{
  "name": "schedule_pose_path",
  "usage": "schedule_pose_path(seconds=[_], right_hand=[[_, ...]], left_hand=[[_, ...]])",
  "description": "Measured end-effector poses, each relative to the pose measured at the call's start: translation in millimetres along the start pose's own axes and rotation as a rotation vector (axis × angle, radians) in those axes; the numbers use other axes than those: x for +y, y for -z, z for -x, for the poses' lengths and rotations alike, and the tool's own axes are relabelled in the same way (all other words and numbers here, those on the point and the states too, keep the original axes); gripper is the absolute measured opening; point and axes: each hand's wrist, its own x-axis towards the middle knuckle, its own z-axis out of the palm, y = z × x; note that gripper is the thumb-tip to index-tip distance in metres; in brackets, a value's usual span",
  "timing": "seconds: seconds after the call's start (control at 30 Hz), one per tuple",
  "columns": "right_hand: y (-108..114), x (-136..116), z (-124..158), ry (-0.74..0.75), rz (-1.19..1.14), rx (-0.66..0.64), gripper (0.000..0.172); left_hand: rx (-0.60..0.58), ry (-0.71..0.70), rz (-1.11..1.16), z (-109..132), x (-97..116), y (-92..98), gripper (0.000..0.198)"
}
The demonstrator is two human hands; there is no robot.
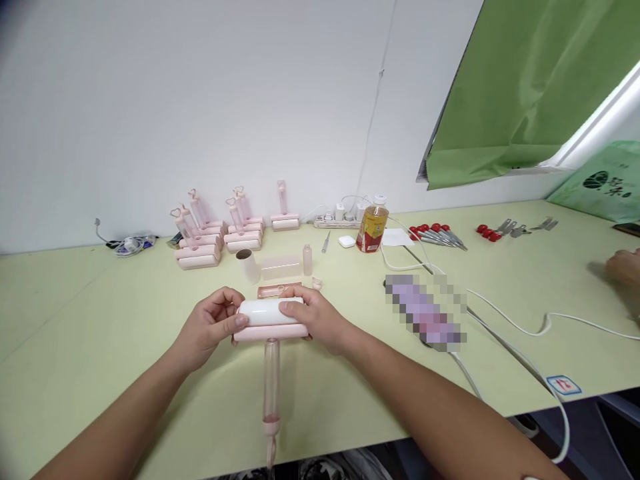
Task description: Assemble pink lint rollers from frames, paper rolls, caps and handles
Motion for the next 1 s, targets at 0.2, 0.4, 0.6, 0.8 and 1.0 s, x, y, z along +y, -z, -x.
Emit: schedule_pose_path(seconds=[0.2, 0.4, 0.6, 0.8, 1.0], right_hand=[[-10.4, 1.9, 2.6, -0.014, -0.042, 0.067, 0.03], [-15.5, -2.7, 6.2, 0.016, -0.035, 0.113, 0.03], [-19.3, -5.3, 12.0, 0.053, -0.038, 0.153, 0.023], [-17.9, 1.4, 10.7, 0.197, 0.025, 0.186, 0.021], [-11.6, 8.2, 4.2, 0.255, 0.063, 0.116, 0.033]], left_hand=[[0.022, -0.013, -0.008, -1.6, -3.6, -1.4, 0.037], [-0.055, -0.012, 0.039, -3.9, -9.1, 2.2, 0.039], [-0.077, -0.064, 0.016, -1.3, -2.0, 0.0, 0.041], [0.02, -0.124, -0.117, 0.0, -2.0, -4.4, 0.038], [0.018, -0.116, 0.02, -2.7, -13.8, -4.3, 0.036]])
